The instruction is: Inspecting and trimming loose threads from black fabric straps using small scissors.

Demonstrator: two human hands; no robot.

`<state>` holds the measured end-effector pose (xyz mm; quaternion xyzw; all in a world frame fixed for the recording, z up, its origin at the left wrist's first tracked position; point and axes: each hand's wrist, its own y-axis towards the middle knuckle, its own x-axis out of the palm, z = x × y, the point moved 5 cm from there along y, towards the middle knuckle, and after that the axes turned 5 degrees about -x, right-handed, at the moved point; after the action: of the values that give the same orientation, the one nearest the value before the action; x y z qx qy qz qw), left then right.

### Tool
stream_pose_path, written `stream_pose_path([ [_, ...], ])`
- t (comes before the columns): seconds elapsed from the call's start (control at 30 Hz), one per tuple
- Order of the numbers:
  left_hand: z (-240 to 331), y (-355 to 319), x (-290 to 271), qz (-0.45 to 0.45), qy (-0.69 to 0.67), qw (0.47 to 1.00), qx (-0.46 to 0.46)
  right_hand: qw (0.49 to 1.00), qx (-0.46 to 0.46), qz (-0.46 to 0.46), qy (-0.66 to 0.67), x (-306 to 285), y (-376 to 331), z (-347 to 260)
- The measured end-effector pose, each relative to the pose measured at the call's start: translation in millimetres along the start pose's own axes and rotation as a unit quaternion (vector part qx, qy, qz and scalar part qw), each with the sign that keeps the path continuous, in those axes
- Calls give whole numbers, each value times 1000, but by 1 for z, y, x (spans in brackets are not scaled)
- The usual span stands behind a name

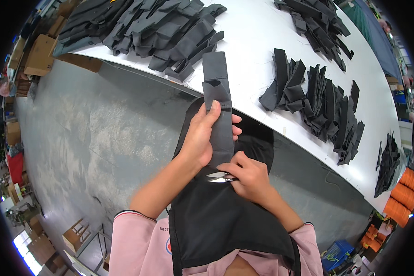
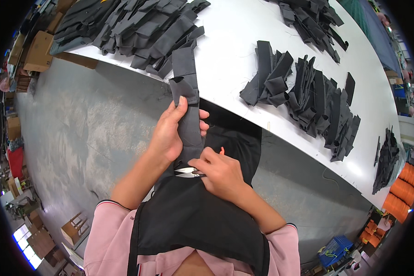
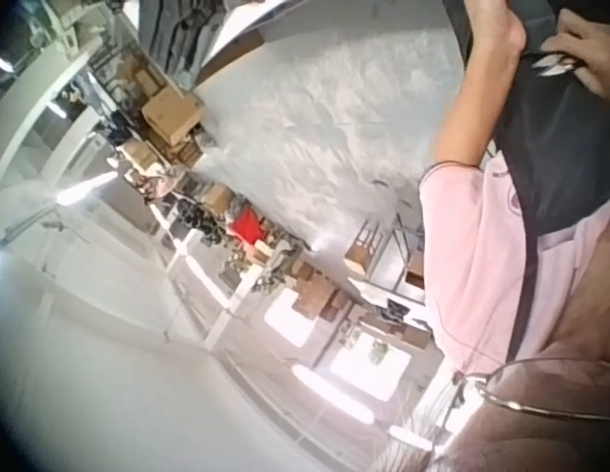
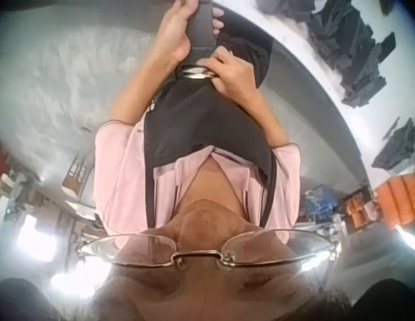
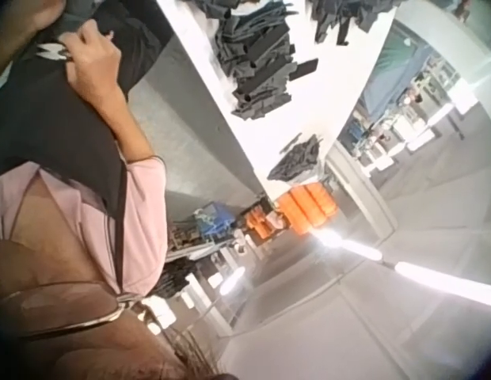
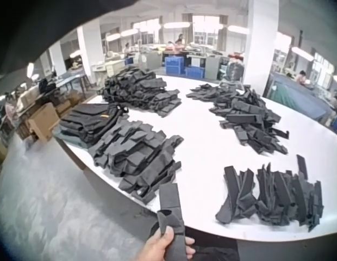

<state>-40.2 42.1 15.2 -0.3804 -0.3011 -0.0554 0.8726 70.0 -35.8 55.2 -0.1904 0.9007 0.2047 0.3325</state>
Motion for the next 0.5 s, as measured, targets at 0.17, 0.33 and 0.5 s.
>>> stream_pose_path([
  [0.17,3,-1,-5,10,1,1000,5,981,65,185,-11,-44,-9,7],
  [0.33,4,-2,-3,10,-1,1000,-14,976,104,175,-77,-39,-6,19],
  [0.5,0,-2,-7,-9,-3,999,-36,984,77,156,-52,-38,2,19],
])
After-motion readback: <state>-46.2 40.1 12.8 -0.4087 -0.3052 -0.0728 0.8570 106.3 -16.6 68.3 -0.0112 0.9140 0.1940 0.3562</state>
